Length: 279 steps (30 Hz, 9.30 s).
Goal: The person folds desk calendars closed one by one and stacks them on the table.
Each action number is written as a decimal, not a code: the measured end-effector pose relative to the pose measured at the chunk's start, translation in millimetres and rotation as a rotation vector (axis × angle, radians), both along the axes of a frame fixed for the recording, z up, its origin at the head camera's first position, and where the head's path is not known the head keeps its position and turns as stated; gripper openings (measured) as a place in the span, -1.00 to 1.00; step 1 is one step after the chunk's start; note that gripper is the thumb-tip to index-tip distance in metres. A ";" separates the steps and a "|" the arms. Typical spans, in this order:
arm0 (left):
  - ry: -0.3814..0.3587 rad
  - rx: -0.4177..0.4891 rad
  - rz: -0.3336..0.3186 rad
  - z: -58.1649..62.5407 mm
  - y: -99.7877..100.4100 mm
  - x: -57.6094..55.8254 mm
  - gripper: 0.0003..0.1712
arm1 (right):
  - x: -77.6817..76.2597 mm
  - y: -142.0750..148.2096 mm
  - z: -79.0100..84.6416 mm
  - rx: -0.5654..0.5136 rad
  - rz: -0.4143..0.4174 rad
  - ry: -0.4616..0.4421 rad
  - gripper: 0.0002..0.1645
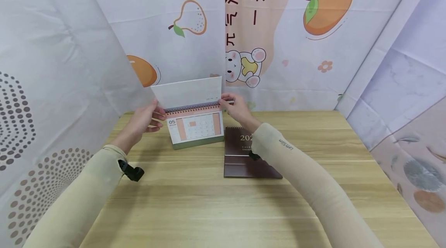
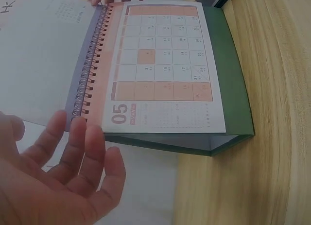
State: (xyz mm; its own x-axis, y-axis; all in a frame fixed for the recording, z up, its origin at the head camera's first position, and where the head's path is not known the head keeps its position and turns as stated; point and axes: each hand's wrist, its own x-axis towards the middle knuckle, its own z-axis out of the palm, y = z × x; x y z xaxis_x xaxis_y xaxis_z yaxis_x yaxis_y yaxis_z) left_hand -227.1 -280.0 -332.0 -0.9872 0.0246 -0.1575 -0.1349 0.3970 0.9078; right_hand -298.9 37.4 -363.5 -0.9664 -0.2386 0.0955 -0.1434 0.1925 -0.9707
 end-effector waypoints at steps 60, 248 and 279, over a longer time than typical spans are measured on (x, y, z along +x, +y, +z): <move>-0.115 -0.058 -0.145 -13.1 -5.8 1.0 -0.32 | 14.2 14.4 0.8 0.014 0.186 -0.245 -0.59; 0.106 -0.704 -0.339 -74.1 18.0 -1.0 -0.61 | 8.4 13.8 -54.4 0.913 0.234 0.375 -0.79; 0.114 -0.206 -0.485 -27.8 95.5 5.5 -0.64 | 51.9 148.5 -8.4 0.308 0.191 0.085 -0.79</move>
State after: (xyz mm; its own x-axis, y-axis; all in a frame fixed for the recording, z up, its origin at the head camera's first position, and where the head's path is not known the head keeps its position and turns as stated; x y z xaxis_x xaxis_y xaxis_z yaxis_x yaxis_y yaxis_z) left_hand -221.6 -184.6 -359.8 -0.8815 0.4616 -0.0997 0.2029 0.5609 0.8026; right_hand -247.1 185.9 -371.9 -0.8935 -0.4438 0.0692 -0.2826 0.4357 -0.8546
